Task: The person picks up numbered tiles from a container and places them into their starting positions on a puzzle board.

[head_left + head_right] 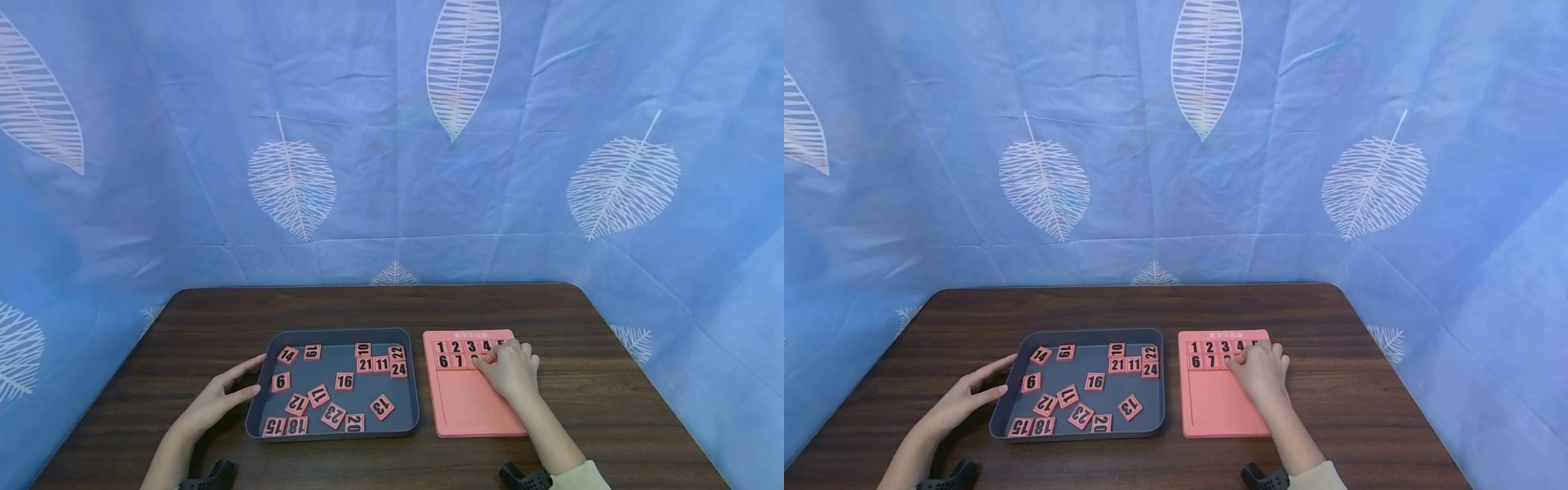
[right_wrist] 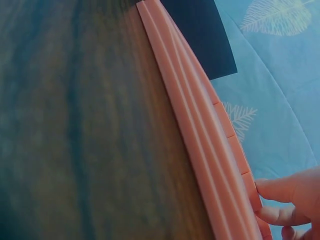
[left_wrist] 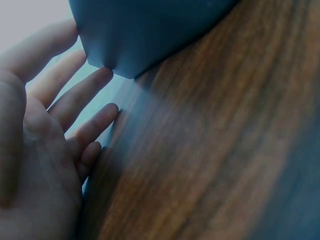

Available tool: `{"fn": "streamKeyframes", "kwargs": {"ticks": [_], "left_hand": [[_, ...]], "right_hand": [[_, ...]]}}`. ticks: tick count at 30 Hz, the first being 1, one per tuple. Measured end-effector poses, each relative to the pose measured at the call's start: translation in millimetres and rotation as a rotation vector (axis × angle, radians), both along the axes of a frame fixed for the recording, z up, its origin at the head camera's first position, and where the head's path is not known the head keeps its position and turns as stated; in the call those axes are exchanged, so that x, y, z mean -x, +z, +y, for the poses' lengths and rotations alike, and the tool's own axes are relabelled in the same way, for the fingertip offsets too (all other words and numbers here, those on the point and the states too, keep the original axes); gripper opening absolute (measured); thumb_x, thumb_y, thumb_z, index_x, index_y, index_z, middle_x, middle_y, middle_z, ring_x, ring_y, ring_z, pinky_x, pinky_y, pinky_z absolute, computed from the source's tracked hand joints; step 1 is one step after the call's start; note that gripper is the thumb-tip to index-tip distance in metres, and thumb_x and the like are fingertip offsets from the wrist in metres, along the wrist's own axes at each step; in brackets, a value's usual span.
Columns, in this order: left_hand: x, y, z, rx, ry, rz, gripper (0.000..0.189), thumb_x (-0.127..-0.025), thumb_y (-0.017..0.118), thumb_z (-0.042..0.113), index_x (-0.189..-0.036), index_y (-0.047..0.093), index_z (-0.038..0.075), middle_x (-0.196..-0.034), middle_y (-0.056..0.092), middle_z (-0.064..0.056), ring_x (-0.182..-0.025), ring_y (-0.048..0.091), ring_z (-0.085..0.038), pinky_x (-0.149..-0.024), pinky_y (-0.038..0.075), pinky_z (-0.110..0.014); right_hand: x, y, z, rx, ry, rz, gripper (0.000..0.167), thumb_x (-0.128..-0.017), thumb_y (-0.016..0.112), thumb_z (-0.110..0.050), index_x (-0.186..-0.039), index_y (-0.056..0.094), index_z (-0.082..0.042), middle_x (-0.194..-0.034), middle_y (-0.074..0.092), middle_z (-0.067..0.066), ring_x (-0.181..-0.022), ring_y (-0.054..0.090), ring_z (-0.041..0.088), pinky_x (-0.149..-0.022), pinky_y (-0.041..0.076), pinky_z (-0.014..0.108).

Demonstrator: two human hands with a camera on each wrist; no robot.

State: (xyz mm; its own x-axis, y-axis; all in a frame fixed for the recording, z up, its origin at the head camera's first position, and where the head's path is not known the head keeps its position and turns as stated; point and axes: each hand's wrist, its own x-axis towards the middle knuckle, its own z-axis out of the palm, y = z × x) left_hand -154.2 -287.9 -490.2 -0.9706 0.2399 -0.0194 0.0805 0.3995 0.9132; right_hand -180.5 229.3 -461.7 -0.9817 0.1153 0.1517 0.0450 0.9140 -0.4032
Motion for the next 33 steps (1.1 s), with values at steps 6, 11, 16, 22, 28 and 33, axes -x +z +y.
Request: {"fn": "streamKeyframes", "kwargs": {"ticks": [6, 11, 16, 22, 28, 33], "left_hand": [[-0.7, -0.1, 0.4, 0.003, 0.002, 0.000, 0.058, -0.095, 0.061, 0.023, -0.147, 0.039, 0.010, -0.148, 0.035, -0.022, -0.136, 0.023, -0.047, -0.097, 0.022, -0.072], [0.0, 0.2, 0.7, 0.004, 0.006, -0.011, 0.059, -0.095, 0.061, 0.024, -0.148, 0.039, 0.011, -0.149, 0.034, -0.021, -0.136, 0.022, -0.047, -0.098, 0.020, -0.073], [0.2, 0.5, 0.6, -0.005, 0.007, -0.025, 0.060, -0.095, 0.062, 0.024, -0.148, 0.038, 0.011, -0.149, 0.033, -0.021, -0.137, 0.021, -0.046, -0.098, 0.020, -0.073], [-0.2, 2.5, 0.3, -0.009, 0.002, -0.030, 0.060, -0.095, 0.062, 0.024, -0.148, 0.038, 0.011, -0.150, 0.032, -0.021, -0.137, 0.020, -0.046, -0.098, 0.019, -0.073], [-0.4, 5.1, 0.3, -0.005, -0.007, -0.019, 0.059, -0.096, 0.061, 0.024, -0.148, 0.038, 0.011, -0.149, 0.032, -0.022, -0.136, 0.022, -0.047, -0.098, 0.024, -0.071], [-0.9, 5.9, 1.0, 0.010, -0.003, -0.016, 0.059, -0.096, 0.061, 0.024, -0.148, 0.038, 0.010, -0.149, 0.032, -0.022, -0.136, 0.023, -0.047, -0.098, 0.025, -0.070]], "right_hand": [[-0.7, 1.4, 1, -0.006, -0.002, 0.020, 0.029, -0.082, 0.076, -0.033, -0.065, 0.062, -0.014, -0.086, 0.048, 0.011, -0.087, 0.039, 0.034, -0.074, 0.027, 0.048], [-2.5, 9.9, 0, 0.012, 0.011, 0.110, 0.023, -0.082, 0.075, -0.031, -0.076, 0.069, -0.010, -0.095, 0.051, 0.014, -0.091, 0.040, 0.035, -0.075, 0.028, 0.050], [-6.3, 22.1, -9, 0.060, 0.061, 0.163, 0.020, -0.081, 0.076, -0.029, -0.085, 0.073, -0.009, -0.102, 0.052, 0.014, -0.094, 0.040, 0.035, -0.078, 0.026, 0.051], [-13.6, 34.7, -37, 0.100, 0.152, 0.231, 0.024, -0.075, 0.083, -0.027, -0.088, 0.074, -0.011, -0.101, 0.051, 0.010, -0.094, 0.041, 0.032, -0.076, 0.027, 0.049], [-21.2, 41.3, -70, 0.131, 0.257, 0.269, 0.025, -0.070, 0.087, -0.027, -0.089, 0.074, -0.015, -0.099, 0.051, 0.003, -0.093, 0.041, 0.026, -0.073, 0.027, 0.043], [-25.3, 41.2, -95, 0.154, 0.355, 0.263, 0.026, -0.070, 0.087, -0.027, -0.092, 0.075, -0.018, -0.101, 0.051, 0.001, -0.093, 0.040, 0.022, -0.075, 0.029, 0.042]]}}
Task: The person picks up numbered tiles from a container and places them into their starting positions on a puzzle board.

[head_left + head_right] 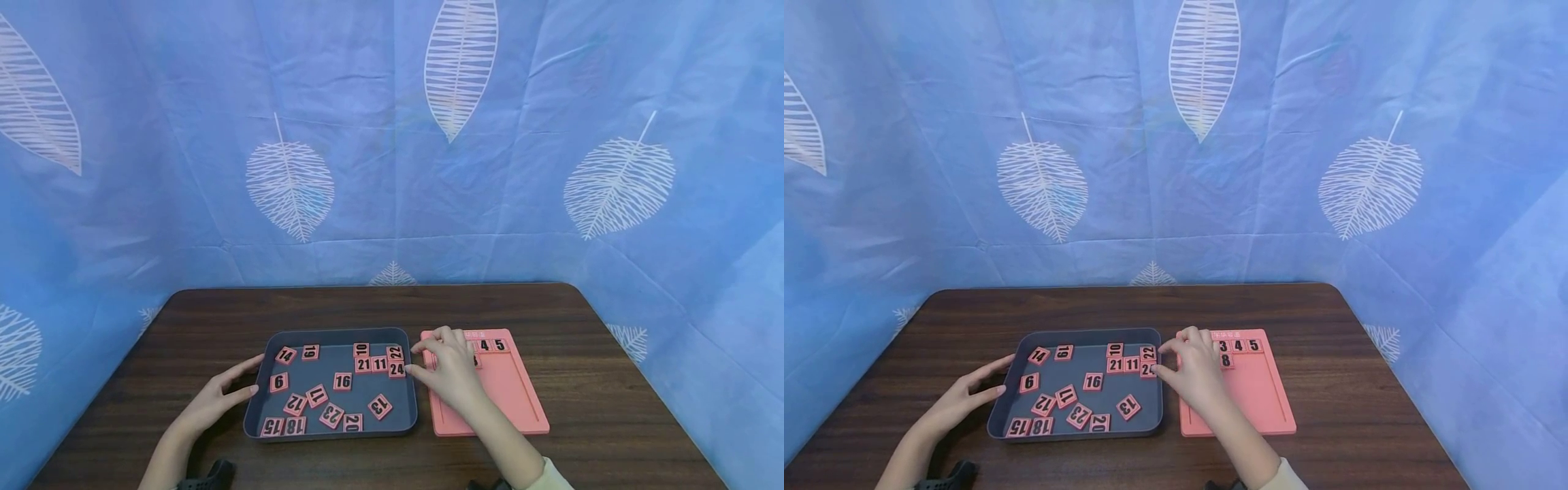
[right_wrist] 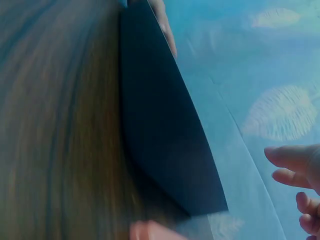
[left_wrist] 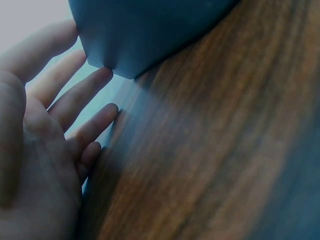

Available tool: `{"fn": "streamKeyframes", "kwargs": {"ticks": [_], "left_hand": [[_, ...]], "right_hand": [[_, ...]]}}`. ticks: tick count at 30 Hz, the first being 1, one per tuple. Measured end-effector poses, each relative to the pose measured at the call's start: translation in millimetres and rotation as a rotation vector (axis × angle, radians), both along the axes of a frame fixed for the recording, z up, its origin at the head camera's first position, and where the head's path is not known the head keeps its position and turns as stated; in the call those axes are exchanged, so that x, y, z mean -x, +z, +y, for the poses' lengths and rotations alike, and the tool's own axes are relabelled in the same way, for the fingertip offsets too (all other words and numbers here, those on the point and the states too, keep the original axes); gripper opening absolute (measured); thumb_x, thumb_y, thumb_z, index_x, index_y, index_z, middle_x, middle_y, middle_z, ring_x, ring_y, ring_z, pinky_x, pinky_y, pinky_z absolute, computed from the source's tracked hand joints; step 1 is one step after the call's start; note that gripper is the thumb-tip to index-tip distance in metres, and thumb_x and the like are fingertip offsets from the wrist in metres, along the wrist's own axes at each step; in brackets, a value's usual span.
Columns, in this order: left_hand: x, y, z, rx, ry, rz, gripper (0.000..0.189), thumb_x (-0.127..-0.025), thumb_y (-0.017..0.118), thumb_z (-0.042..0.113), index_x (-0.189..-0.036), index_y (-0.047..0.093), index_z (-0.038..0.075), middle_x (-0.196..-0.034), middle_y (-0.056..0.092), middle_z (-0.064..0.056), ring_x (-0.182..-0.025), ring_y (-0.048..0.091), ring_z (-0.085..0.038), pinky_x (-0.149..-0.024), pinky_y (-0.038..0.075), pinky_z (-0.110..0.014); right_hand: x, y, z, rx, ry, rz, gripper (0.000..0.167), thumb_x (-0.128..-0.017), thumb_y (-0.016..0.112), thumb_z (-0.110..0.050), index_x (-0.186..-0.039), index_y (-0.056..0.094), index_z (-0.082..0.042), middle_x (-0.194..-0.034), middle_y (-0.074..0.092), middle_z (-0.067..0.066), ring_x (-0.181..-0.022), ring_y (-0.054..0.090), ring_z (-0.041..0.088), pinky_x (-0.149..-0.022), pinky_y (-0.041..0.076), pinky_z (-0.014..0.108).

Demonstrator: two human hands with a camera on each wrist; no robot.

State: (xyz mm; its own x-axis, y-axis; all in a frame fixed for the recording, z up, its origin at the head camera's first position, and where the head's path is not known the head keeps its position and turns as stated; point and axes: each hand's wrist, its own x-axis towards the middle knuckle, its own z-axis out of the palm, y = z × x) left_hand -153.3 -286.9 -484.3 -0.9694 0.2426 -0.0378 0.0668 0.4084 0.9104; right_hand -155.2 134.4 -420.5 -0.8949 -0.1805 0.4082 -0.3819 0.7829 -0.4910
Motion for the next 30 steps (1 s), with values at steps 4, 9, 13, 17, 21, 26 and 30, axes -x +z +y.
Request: {"fn": "streamKeyframes", "kwargs": {"ticks": [4, 9, 13, 17, 21, 26, 30], "left_hand": [[-0.1, -0.2, -0.4, 0.004, 0.003, 0.002, 0.059, -0.095, 0.061, 0.024, -0.148, 0.038, 0.011, -0.149, 0.033, -0.022, -0.136, 0.023, -0.047, -0.098, 0.024, -0.071], [0.2, -0.9, -0.6, 0.001, 0.004, 0.003, 0.059, -0.095, 0.061, 0.024, -0.148, 0.038, 0.011, -0.149, 0.033, -0.022, -0.135, 0.024, -0.047, -0.098, 0.025, -0.070], [0.0, -1.4, -0.4, -0.003, 0.003, 0.006, 0.059, -0.095, 0.061, 0.023, -0.148, 0.039, 0.010, -0.148, 0.034, -0.022, -0.135, 0.024, -0.047, -0.098, 0.026, -0.070], [0.5, -1.3, -0.4, -0.010, -0.001, 0.005, 0.059, -0.095, 0.061, 0.023, -0.148, 0.038, 0.010, -0.148, 0.034, -0.022, -0.135, 0.024, -0.047, -0.098, 0.026, -0.069], [1.4, -1.1, -0.4, -0.006, -0.003, -0.005, 0.060, -0.095, 0.061, 0.025, -0.148, 0.037, 0.011, -0.149, 0.032, -0.022, -0.136, 0.023, -0.047, -0.098, 0.025, -0.069], [1.5, -1.3, -1.3, -0.014, -0.005, -0.026, 0.061, -0.096, 0.061, 0.025, -0.149, 0.036, 0.010, -0.150, 0.030, -0.023, -0.136, 0.022, -0.047, -0.099, 0.027, -0.068], [1.5, -0.8, -1.8, -0.014, -0.006, -0.026, 0.061, -0.096, 0.061, 0.025, -0.149, 0.035, 0.010, -0.149, 0.030, -0.024, -0.136, 0.022, -0.048, -0.098, 0.027, -0.068]], "right_hand": [[-1.5, -2.3, -19, -0.002, 0.092, 0.008, 0.028, -0.072, 0.086, -0.029, -0.096, 0.076, -0.019, -0.098, 0.049, -0.003, -0.091, 0.039, 0.019, -0.074, 0.030, 0.040], [-1.5, -3.0, -42, -0.014, 0.224, 0.003, 0.030, -0.075, 0.083, -0.031, -0.102, 0.075, -0.021, -0.094, 0.044, -0.008, -0.088, 0.034, 0.016, -0.075, 0.030, 0.038], [1.9, -4.7, -60, -0.063, 0.313, -0.001, 0.032, -0.078, 0.081, -0.033, -0.107, 0.073, -0.025, -0.100, 0.047, -0.007, -0.093, 0.036, 0.015, -0.080, 0.031, 0.038], [7.6, -5.2, -77, -0.111, 0.385, -0.007, 0.031, -0.080, 0.079, -0.035, -0.109, 0.073, -0.026, -0.101, 0.047, -0.008, -0.093, 0.036, 0.014, -0.080, 0.030, 0.036], [14.3, -3.9, -91, -0.169, 0.446, -0.004, 0.032, -0.082, 0.076, -0.037, -0.112, 0.072, -0.027, -0.100, 0.044, -0.009, -0.089, 0.034, 0.012, -0.077, 0.028, 0.032], [23.9, -1.5, -107, -0.249, 0.528, 0.015, 0.033, -0.085, 0.073, -0.038, -0.116, 0.070, -0.029, -0.107, 0.047, -0.008, -0.091, 0.035, 0.010, -0.079, 0.029, 0.029], [32.8, 1.9, -120, -0.307, 0.572, 0.030, 0.034, -0.086, 0.072, -0.039, -0.118, 0.069, -0.031, -0.110, 0.049, -0.007, -0.093, 0.037, 0.010, -0.080, 0.030, 0.027]]}}
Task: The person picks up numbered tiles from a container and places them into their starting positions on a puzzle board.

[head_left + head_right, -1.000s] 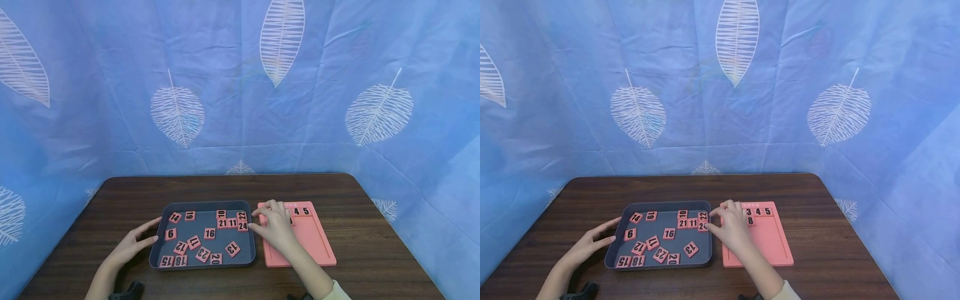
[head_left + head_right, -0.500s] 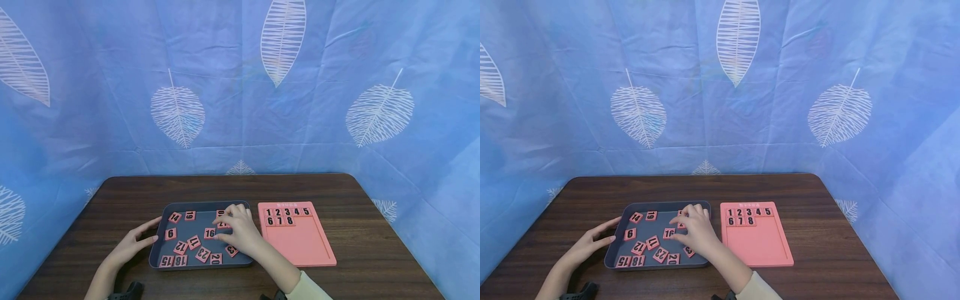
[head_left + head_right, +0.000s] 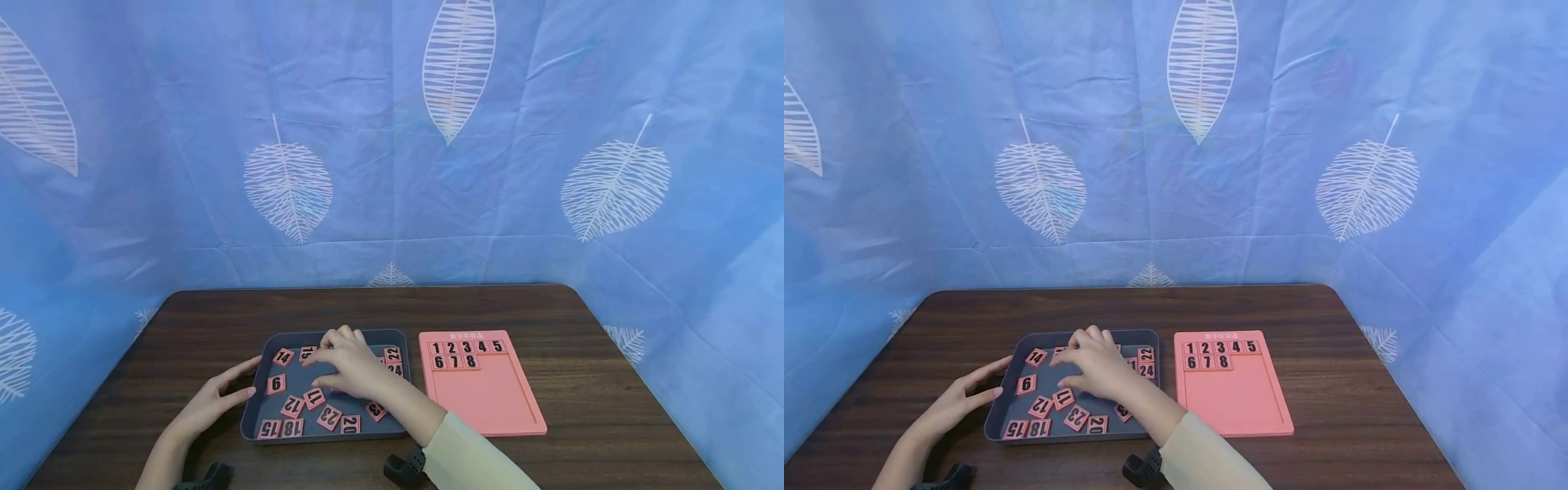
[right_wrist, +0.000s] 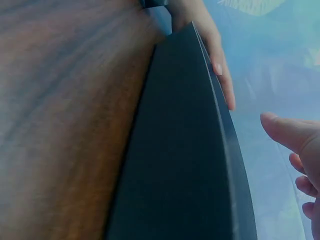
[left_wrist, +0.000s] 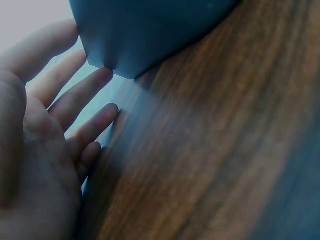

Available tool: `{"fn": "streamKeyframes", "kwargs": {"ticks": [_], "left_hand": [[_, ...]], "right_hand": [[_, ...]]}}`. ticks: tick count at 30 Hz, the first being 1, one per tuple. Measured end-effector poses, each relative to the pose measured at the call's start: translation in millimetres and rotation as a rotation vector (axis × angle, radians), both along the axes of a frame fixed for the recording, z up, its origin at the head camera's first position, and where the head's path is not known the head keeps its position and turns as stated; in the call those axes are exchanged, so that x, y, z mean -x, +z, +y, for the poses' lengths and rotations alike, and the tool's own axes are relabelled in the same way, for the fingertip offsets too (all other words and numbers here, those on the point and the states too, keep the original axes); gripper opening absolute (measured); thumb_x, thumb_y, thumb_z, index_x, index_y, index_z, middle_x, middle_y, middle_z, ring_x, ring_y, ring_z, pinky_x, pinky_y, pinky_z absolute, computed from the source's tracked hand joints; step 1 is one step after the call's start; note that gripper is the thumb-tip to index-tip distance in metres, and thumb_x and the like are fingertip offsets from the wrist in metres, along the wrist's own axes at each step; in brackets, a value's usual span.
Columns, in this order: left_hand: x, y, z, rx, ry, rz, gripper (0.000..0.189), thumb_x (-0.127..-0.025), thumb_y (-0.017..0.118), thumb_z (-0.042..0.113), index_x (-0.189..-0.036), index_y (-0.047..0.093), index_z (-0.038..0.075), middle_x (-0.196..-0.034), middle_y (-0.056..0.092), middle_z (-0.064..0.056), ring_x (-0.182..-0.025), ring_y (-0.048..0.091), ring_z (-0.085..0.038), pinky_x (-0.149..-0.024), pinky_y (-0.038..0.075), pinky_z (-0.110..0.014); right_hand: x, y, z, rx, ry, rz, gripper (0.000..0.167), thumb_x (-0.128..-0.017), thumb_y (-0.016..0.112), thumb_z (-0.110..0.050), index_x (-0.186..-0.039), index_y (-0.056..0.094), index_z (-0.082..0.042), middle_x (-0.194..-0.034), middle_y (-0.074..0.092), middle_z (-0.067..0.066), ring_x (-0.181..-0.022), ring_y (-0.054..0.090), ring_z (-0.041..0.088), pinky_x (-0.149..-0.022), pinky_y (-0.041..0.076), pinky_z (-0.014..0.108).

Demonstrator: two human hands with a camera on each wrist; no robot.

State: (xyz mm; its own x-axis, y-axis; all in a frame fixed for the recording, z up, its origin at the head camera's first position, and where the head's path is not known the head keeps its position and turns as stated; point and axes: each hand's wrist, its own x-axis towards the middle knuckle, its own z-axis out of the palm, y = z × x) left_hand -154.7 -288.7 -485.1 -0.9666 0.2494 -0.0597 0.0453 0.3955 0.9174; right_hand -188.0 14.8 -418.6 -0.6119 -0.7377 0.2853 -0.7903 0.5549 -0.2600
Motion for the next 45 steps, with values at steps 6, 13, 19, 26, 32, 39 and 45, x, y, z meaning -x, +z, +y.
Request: {"fn": "streamKeyframes", "kwargs": {"ticks": [6, 13, 19, 26, 32, 39, 45], "left_hand": [[1.0, 0.3, -1.0, 0.034, 0.007, 0.015, 0.061, -0.096, 0.061, 0.027, -0.149, 0.036, 0.011, -0.149, 0.032, -0.023, -0.135, 0.022, -0.048, -0.097, 0.026, -0.071], [-0.5, -1.4, -5.3, 0.023, -0.011, 0.024, 0.059, -0.097, 0.059, 0.024, -0.149, 0.035, 0.010, -0.150, 0.030, -0.023, -0.135, 0.022, -0.049, -0.094, 0.029, -0.070], [-1.0, -1.2, -7.6, 0.033, -0.016, 0.036, 0.058, -0.097, 0.058, 0.023, -0.149, 0.036, 0.009, -0.149, 0.031, -0.023, -0.135, 0.022, -0.049, -0.092, 0.029, -0.071], [0.3, 0.7, -6.7, 0.041, -0.012, 0.038, 0.059, -0.097, 0.059, 0.024, -0.149, 0.036, 0.009, -0.149, 0.031, -0.023, -0.134, 0.022, -0.049, -0.093, 0.029, -0.072], [1.1, 0.3, -5.4, 0.034, -0.016, 0.044, 0.059, -0.097, 0.059, 0.023, -0.149, 0.036, 0.008, -0.149, 0.032, -0.024, -0.134, 0.023, -0.049, -0.094, 0.029, -0.071], [2.5, 0.1, -3.8, 0.048, -0.016, 0.040, 0.059, -0.097, 0.059, 0.024, -0.149, 0.036, 0.009, -0.149, 0.032, -0.023, -0.134, 0.023, -0.048, -0.093, 0.028, -0.072], [3.1, -1.1, -2.7, 0.042, -0.033, 0.057, 0.058, -0.097, 0.058, 0.023, -0.149, 0.036, 0.009, -0.149, 0.032, -0.023, -0.134, 0.024, -0.049, -0.092, 0.030, -0.071]], "right_hand": [[12.0, 0.5, -17, -0.115, 0.051, 0.008, 0.036, -0.087, 0.069, -0.042, -0.123, 0.065, -0.036, -0.110, 0.048, -0.008, -0.094, 0.037, 0.010, -0.081, 0.029, 0.025], [25.1, -7.8, -36, -0.206, 0.099, -0.023, 0.039, -0.089, 0.067, -0.040, -0.127, 0.061, -0.039, -0.110, 0.046, -0.010, -0.096, 0.036, 0.008, -0.081, 0.029, 0.024], [31.5, -10.1, -50, -0.234, 0.101, -0.071, 0.040, -0.089, 0.067, -0.038, -0.128, 0.060, -0.041, -0.119, 0.047, -0.009, -0.103, 0.038, 0.007, -0.086, 0.030, 0.023], [34.4, -16.0, -66, -0.279, 0.074, -0.089, 0.037, -0.092, 0.065, -0.035, -0.127, 0.060, -0.044, -0.118, 0.046, -0.010, -0.100, 0.038, 0.006, -0.084, 0.030, 0.022], [34.1, -20.4, -71, -0.307, 0.033, -0.112, 0.038, -0.091, 0.065, -0.034, -0.127, 0.059, -0.047, -0.123, 0.046, -0.011, -0.105, 0.039, 0.006, -0.088, 0.031, 0.023], [32.1, -26.3, -75, -0.354, 0.018, -0.122, 0.041, -0.093, 0.064, -0.034, -0.129, 0.055, -0.051, -0.122, 0.045, -0.011, -0.104, 0.038, 0.006, -0.088, 0.031, 0.023], [29.5, -28.0, -77, -0.386, 0.001, -0.122, 0.042, -0.093, 0.063, -0.034, -0.129, 0.053, -0.053, -0.123, 0.045, -0.011, -0.104, 0.038, 0.005, -0.090, 0.031, 0.024]]}}
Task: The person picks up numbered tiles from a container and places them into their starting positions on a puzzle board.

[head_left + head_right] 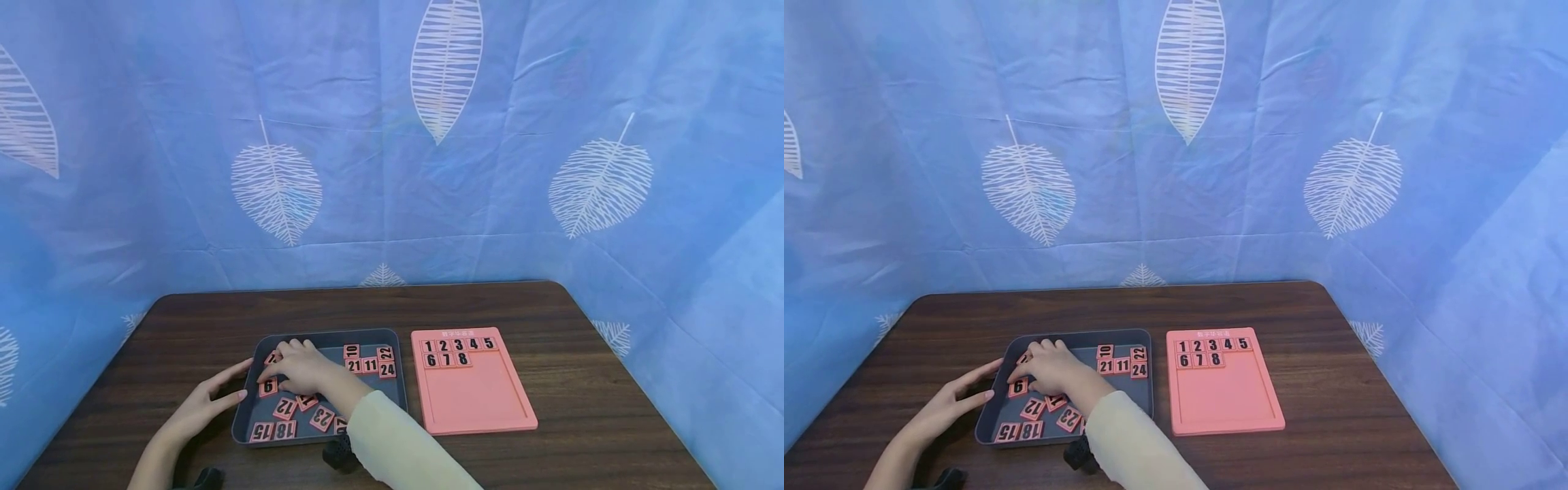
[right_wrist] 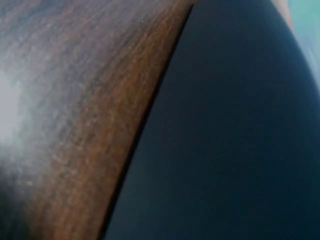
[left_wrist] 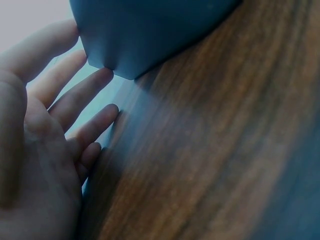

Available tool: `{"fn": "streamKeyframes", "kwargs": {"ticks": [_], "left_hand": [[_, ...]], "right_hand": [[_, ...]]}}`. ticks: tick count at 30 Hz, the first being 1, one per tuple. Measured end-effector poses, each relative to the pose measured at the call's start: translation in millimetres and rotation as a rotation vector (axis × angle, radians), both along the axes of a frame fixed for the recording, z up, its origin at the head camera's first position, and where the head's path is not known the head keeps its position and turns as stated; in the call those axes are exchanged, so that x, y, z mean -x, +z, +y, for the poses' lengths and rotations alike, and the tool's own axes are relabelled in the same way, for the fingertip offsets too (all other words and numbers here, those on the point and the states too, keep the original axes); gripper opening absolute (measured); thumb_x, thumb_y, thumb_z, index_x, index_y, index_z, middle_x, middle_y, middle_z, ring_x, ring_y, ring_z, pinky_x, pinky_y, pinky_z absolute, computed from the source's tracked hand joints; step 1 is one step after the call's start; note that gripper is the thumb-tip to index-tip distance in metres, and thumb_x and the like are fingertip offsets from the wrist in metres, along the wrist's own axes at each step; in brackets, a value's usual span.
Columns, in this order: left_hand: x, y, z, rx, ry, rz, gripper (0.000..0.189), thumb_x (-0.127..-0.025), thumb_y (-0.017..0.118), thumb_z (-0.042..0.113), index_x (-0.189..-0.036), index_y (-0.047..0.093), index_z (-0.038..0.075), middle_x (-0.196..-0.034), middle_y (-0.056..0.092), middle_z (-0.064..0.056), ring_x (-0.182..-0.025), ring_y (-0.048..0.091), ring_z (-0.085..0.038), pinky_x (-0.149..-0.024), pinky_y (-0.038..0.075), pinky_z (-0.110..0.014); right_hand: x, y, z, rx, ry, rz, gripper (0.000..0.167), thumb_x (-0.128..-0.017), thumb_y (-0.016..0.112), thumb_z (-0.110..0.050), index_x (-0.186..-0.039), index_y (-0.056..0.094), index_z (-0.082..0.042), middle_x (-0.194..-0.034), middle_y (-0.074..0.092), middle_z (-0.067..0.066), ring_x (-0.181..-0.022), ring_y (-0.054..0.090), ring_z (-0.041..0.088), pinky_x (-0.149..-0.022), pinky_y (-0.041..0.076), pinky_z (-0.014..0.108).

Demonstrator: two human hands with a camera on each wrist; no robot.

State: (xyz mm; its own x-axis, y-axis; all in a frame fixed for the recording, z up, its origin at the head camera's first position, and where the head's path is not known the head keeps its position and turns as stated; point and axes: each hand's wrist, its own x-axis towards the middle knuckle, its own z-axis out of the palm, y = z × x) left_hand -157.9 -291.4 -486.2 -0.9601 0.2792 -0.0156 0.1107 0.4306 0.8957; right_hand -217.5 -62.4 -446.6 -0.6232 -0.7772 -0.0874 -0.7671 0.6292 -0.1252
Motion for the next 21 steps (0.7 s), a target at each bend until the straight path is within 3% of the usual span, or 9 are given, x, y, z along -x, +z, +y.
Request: {"fn": "streamKeyframes", "kwargs": {"ticks": [10, 21], "left_hand": [[-0.3, -2.7, 0.1, 0.009, 0.017, -0.031, 0.060, -0.096, 0.059, 0.027, -0.149, 0.036, 0.010, -0.150, 0.031, -0.022, -0.135, 0.023, -0.048, -0.094, 0.028, -0.071], [0.5, 0.9, 0.0, -0.001, -0.003, -0.021, 0.058, -0.098, 0.057, 0.025, -0.150, 0.035, 0.010, -0.150, 0.029, -0.024, -0.135, 0.020, -0.049, -0.093, 0.028, -0.071]], "right_hand": [[-1.1, -0.3, -4.5, -0.025, 0.015, 0.037, 0.036, -0.091, 0.064, -0.040, -0.124, 0.057, -0.052, -0.123, 0.046, -0.010, -0.107, 0.039, 0.007, -0.092, 0.032, 0.026], [-0.2, 0.0, -0.7, -0.014, 0.030, -0.001, 0.026, -0.087, 0.065, -0.047, -0.113, 0.061, -0.047, -0.110, 0.043, -0.012, -0.095, 0.035, 0.007, -0.080, 0.029, 0.023]]}}
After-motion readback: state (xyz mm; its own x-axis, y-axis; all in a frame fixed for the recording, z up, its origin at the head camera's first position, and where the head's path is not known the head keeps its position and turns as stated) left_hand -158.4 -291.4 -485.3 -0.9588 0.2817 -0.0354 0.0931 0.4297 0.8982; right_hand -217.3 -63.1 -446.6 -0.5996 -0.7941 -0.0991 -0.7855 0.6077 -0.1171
